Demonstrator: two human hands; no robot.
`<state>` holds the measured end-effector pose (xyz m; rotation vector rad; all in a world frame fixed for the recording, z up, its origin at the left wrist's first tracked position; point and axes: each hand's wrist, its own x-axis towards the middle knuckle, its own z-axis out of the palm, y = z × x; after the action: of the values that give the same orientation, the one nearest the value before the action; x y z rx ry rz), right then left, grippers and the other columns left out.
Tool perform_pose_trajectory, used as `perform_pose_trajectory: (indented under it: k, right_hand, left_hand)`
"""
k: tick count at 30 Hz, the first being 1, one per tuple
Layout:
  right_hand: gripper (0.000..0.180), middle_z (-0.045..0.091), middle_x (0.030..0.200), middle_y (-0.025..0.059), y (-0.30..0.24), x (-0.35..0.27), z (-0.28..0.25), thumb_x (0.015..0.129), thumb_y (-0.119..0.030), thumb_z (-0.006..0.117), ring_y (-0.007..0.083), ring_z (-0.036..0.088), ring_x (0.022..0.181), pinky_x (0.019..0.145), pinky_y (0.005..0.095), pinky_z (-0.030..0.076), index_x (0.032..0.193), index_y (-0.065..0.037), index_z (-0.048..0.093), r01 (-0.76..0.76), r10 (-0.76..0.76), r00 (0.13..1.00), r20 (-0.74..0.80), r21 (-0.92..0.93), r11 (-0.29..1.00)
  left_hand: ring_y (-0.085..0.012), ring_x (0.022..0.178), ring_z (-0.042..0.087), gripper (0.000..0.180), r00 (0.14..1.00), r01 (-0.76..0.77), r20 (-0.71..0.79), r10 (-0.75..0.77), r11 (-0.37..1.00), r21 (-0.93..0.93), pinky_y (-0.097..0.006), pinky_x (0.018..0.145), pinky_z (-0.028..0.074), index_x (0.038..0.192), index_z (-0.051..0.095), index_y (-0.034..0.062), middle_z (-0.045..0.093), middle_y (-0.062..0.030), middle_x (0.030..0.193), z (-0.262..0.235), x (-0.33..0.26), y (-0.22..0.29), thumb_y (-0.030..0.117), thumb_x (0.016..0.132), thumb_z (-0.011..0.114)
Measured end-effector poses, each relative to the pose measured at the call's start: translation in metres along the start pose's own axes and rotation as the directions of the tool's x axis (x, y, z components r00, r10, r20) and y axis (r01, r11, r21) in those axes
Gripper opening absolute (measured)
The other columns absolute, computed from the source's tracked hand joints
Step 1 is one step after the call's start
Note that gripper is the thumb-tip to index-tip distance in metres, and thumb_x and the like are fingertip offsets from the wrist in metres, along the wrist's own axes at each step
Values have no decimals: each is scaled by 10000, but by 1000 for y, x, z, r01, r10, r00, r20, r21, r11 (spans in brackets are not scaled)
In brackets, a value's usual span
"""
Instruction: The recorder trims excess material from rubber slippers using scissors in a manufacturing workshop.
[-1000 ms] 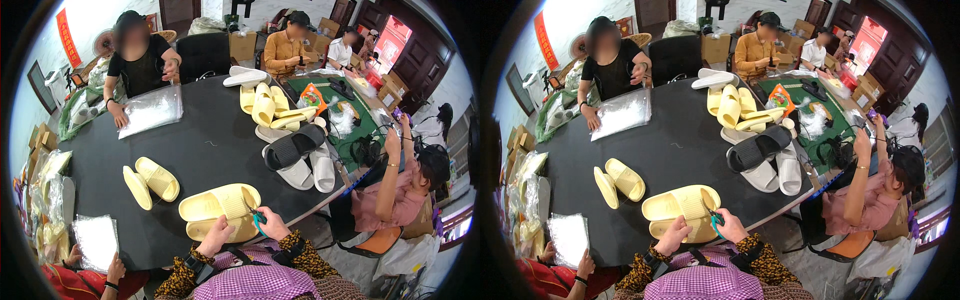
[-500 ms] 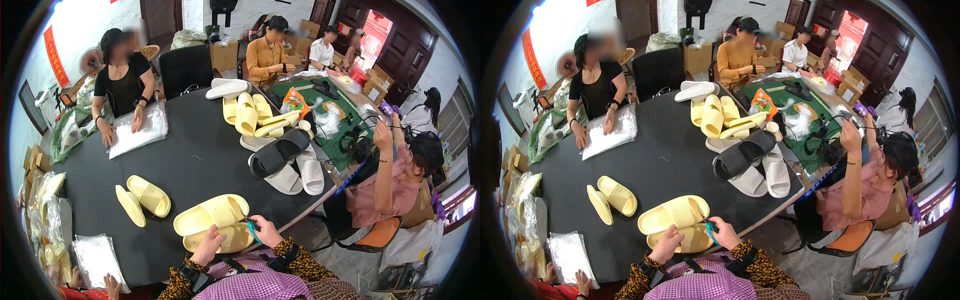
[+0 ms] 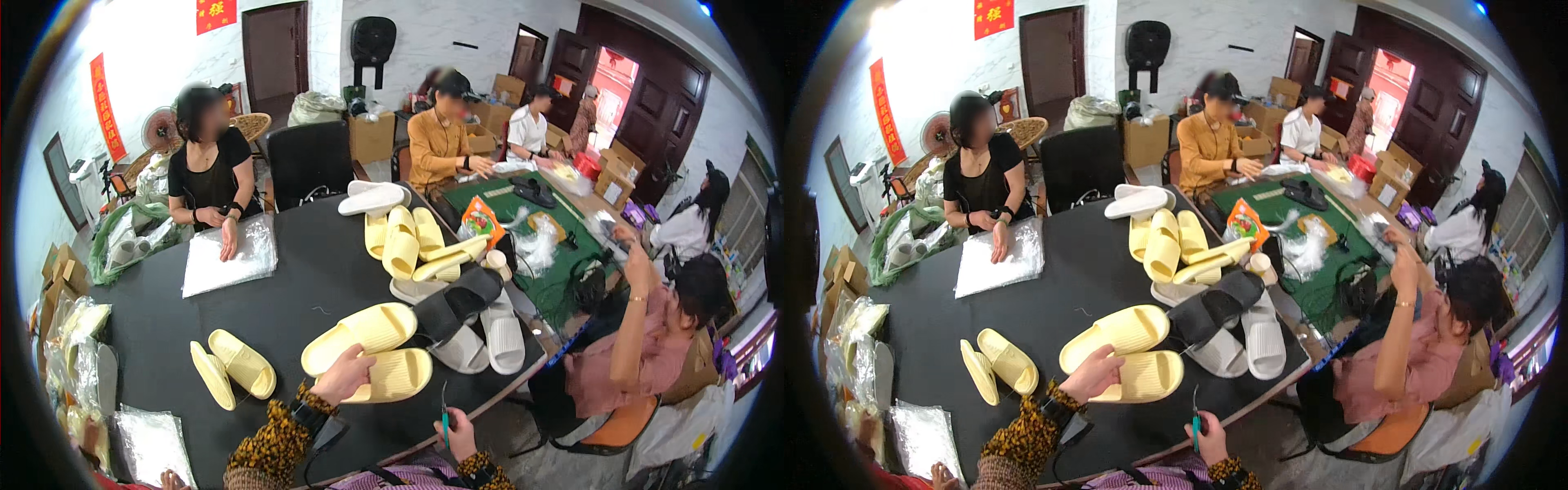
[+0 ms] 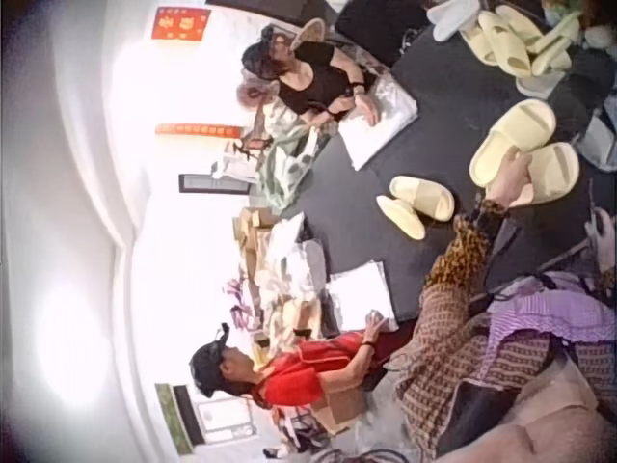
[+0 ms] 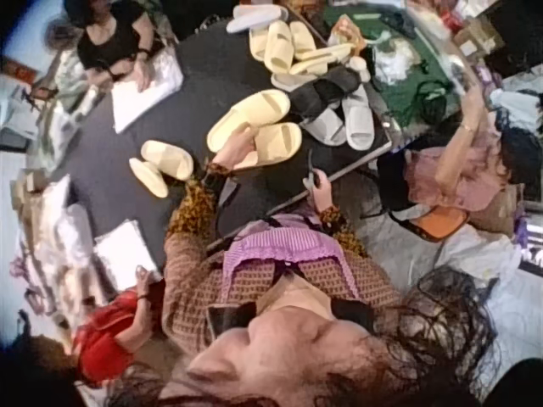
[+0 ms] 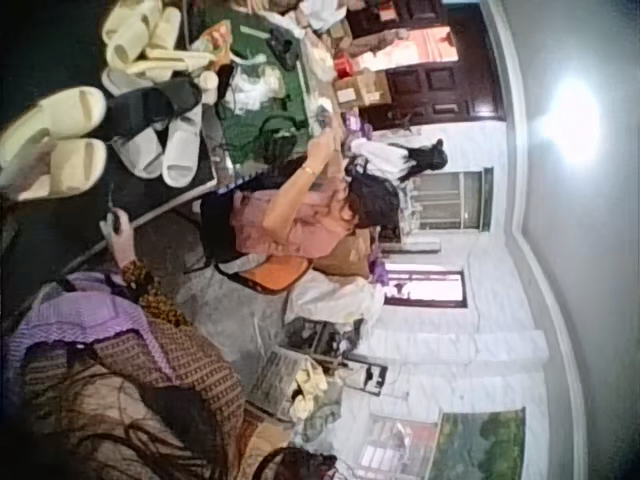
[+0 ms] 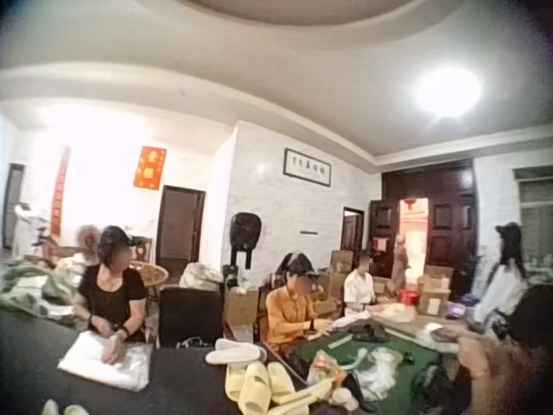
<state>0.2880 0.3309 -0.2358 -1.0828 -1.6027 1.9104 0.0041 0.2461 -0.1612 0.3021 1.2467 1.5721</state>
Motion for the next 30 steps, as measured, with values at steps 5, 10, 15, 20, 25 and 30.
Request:
perform_pose_trajectory:
  k: [5, 10, 15, 20, 25, 30]
  right_hand:
    - [345, 555, 684, 95, 19, 3, -21, 849, -66, 638, 140, 527, 482, 383, 268, 401, 1140, 12, 470, -36, 44, 999, -31, 219, 975]
    - [228, 538, 861, 31, 6, 9, -13, 911, -85, 576, 79, 485, 697, 589, 229, 433, 1119, -12, 521, 215, -222, 975, -27, -157, 964]
    - [242, 573, 929, 56, 6, 19, -15, 914, -110, 575, 120, 531, 796, 687, 272, 472, 1138, -31, 527, -10, 12, 999, 44, -52, 999]
    - [393, 577, 736, 80, 10, 27, -11, 835, -58, 642, 118, 527, 476, 386, 246, 406, 1173, 9, 453, -81, 81, 988, 132, -6, 997]
    - [439, 593, 762, 66, -6, 20, 5, 821, -73, 647, 93, 535, 492, 402, 230, 410, 1189, 28, 432, -86, 114, 977, 178, -155, 984]
    - [451, 599, 770, 66, -4, 13, 13, 821, -77, 649, 91, 547, 524, 420, 221, 410, 1194, 38, 424, -86, 123, 972, 202, -183, 979]
  left_hand:
    - [-194, 813, 580, 288, 987, -63, 142, 81, 990, -123, -333, 680, 488, 1159, 455, -8, 552, -94, 959, 73, 75, 67, 95, 894, 506]
    - [-213, 839, 508, 606, 981, -189, -38, 190, 982, 29, -345, 738, 460, 1419, 216, 57, 520, -125, 1079, 120, 148, 92, 277, 929, 496]
    - [-237, 995, 551, 588, 888, -390, -123, 444, 866, 313, -333, 803, 468, 1387, 297, -12, 565, -191, 1131, 112, 156, 49, 259, 911, 513]
    - [-359, 909, 597, 226, 464, -381, -350, 814, 540, 751, -407, 820, 478, 975, 623, -24, 623, -211, 934, -7, 109, -2, 58, 779, 546]
    - [-350, 1061, 524, 400, 419, 312, -309, 854, 184, 932, -448, 878, 425, 1049, 554, -11, 549, -185, 1158, -148, 2, -20, 111, 689, 677]
    - [-331, 1181, 423, 699, 525, 662, -355, 773, -109, 742, -473, 922, 365, 1285, 435, 44, 445, -116, 1302, -238, -78, -45, 285, 694, 721]
